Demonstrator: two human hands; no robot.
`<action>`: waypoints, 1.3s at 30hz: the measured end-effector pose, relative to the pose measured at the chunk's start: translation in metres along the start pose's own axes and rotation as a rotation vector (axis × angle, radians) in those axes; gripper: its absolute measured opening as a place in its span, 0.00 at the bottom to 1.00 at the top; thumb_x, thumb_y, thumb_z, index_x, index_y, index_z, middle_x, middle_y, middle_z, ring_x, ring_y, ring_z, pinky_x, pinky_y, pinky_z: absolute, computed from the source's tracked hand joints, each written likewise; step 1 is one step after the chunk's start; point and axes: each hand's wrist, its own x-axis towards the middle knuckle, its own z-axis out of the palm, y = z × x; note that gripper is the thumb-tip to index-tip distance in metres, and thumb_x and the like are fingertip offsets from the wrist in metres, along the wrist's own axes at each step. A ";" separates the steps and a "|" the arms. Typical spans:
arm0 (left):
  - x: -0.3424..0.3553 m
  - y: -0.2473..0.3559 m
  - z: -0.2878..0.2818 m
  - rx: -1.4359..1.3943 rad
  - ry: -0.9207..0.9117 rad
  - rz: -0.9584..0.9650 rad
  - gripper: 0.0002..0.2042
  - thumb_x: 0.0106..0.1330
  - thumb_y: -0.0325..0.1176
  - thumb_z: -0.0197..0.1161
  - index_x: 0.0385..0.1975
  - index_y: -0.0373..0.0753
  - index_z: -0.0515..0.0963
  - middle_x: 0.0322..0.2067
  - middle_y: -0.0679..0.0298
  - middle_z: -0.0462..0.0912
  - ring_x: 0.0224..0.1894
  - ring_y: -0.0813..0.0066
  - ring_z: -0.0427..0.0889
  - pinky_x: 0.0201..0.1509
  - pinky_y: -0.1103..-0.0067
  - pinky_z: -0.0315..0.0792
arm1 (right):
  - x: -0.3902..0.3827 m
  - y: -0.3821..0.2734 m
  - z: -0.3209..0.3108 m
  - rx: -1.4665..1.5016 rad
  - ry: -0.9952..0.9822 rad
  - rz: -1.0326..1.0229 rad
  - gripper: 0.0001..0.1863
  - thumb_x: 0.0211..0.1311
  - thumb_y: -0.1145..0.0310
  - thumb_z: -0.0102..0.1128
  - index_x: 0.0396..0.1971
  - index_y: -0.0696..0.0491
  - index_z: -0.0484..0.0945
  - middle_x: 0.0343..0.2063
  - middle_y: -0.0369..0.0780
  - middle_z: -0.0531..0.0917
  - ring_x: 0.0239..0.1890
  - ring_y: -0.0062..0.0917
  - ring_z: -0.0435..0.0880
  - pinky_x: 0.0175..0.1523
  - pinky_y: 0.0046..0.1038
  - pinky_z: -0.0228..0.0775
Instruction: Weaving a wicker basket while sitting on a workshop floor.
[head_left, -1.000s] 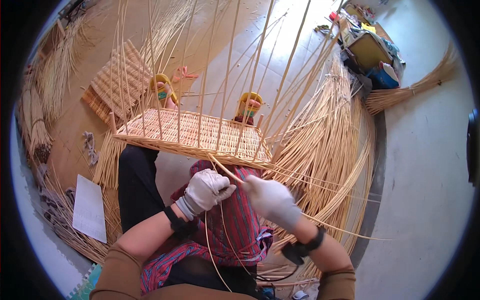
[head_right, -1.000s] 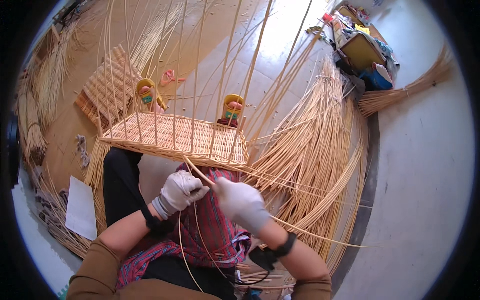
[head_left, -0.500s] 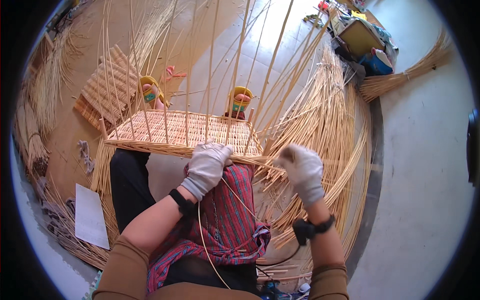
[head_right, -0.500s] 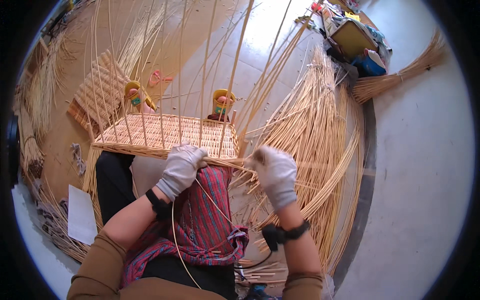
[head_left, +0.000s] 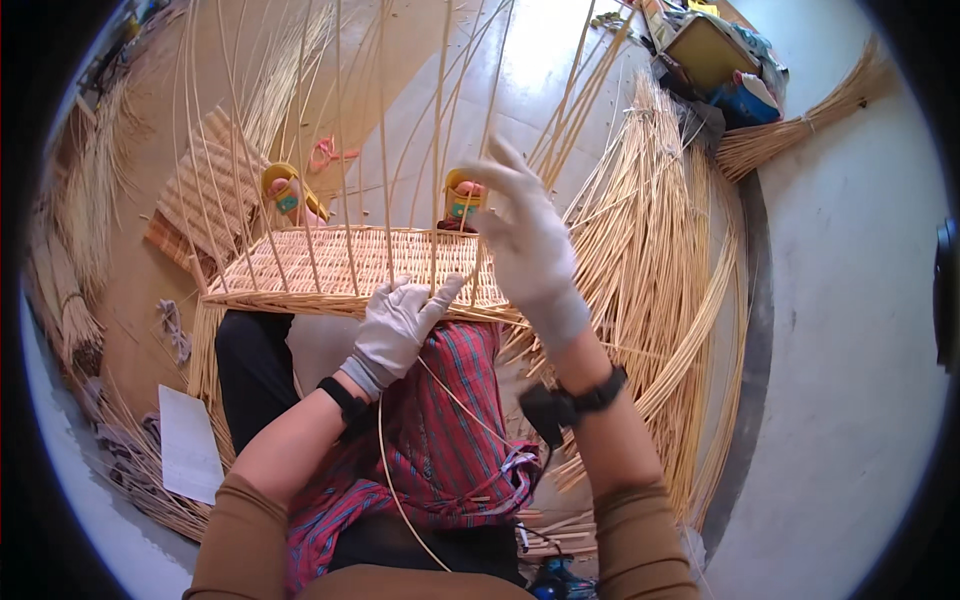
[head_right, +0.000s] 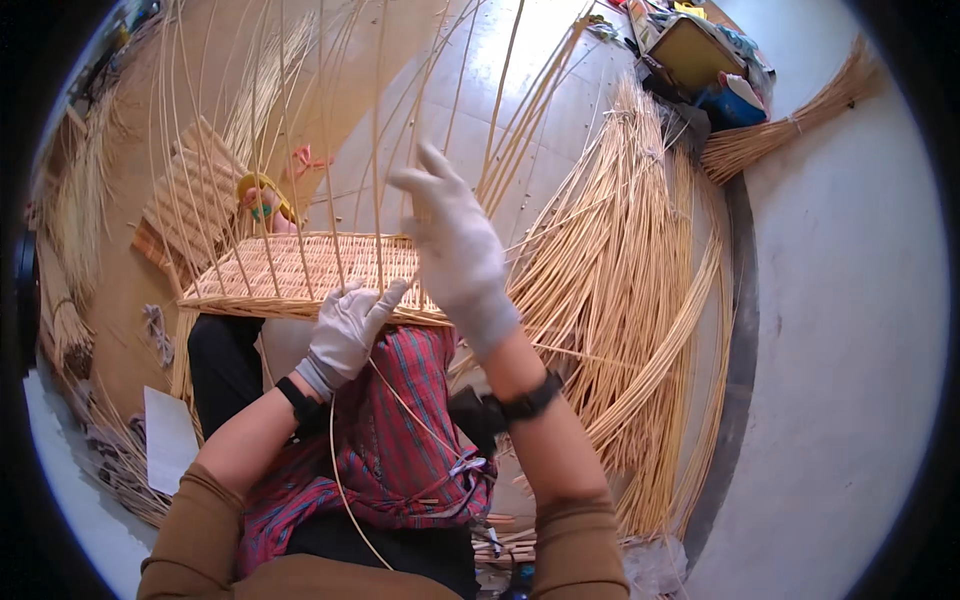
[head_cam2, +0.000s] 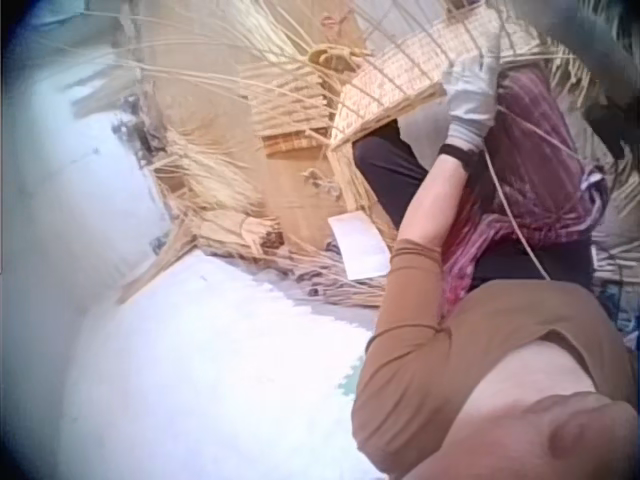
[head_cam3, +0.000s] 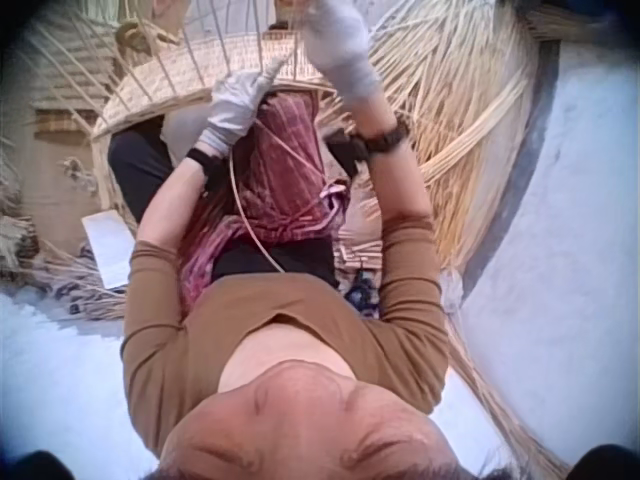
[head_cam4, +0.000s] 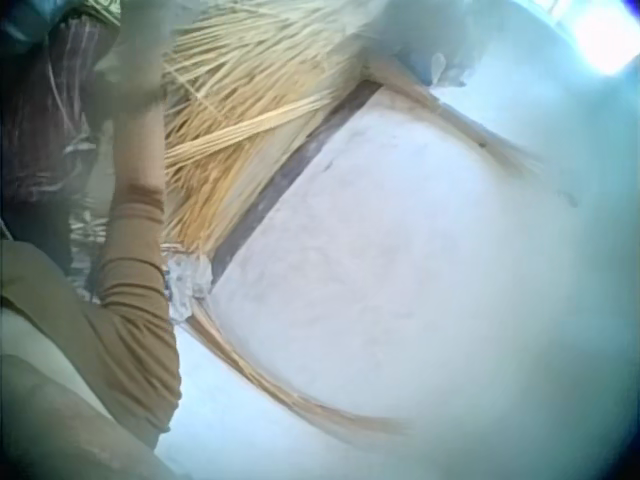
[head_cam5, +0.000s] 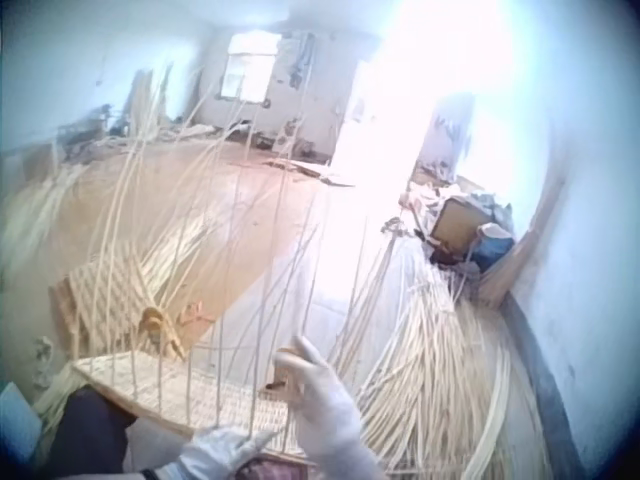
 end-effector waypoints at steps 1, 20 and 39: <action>0.000 0.000 0.001 0.004 0.007 -0.019 0.36 0.71 0.29 0.53 0.81 0.54 0.57 0.40 0.65 0.77 0.51 0.63 0.80 0.68 0.60 0.65 | 0.023 -0.016 0.008 -0.234 -0.117 -0.029 0.40 0.62 0.85 0.62 0.74 0.43 0.66 0.72 0.50 0.70 0.67 0.42 0.78 0.67 0.36 0.76; 0.023 0.012 -0.033 0.014 -0.276 -0.112 0.40 0.66 0.25 0.59 0.79 0.67 0.61 0.31 0.57 0.79 0.32 0.56 0.82 0.41 0.60 0.78 | -0.156 -0.005 -0.026 0.715 0.413 0.434 0.11 0.86 0.67 0.44 0.59 0.51 0.70 0.43 0.43 0.84 0.39 0.27 0.89 0.31 0.21 0.83; 0.035 0.019 -0.010 -0.328 -0.197 0.024 0.20 0.73 0.30 0.58 0.64 0.46 0.80 0.49 0.52 0.86 0.51 0.52 0.86 0.58 0.65 0.78 | -0.163 0.016 -0.018 0.518 0.344 0.654 0.12 0.78 0.71 0.59 0.55 0.58 0.82 0.46 0.44 0.89 0.49 0.28 0.90 0.45 0.24 0.82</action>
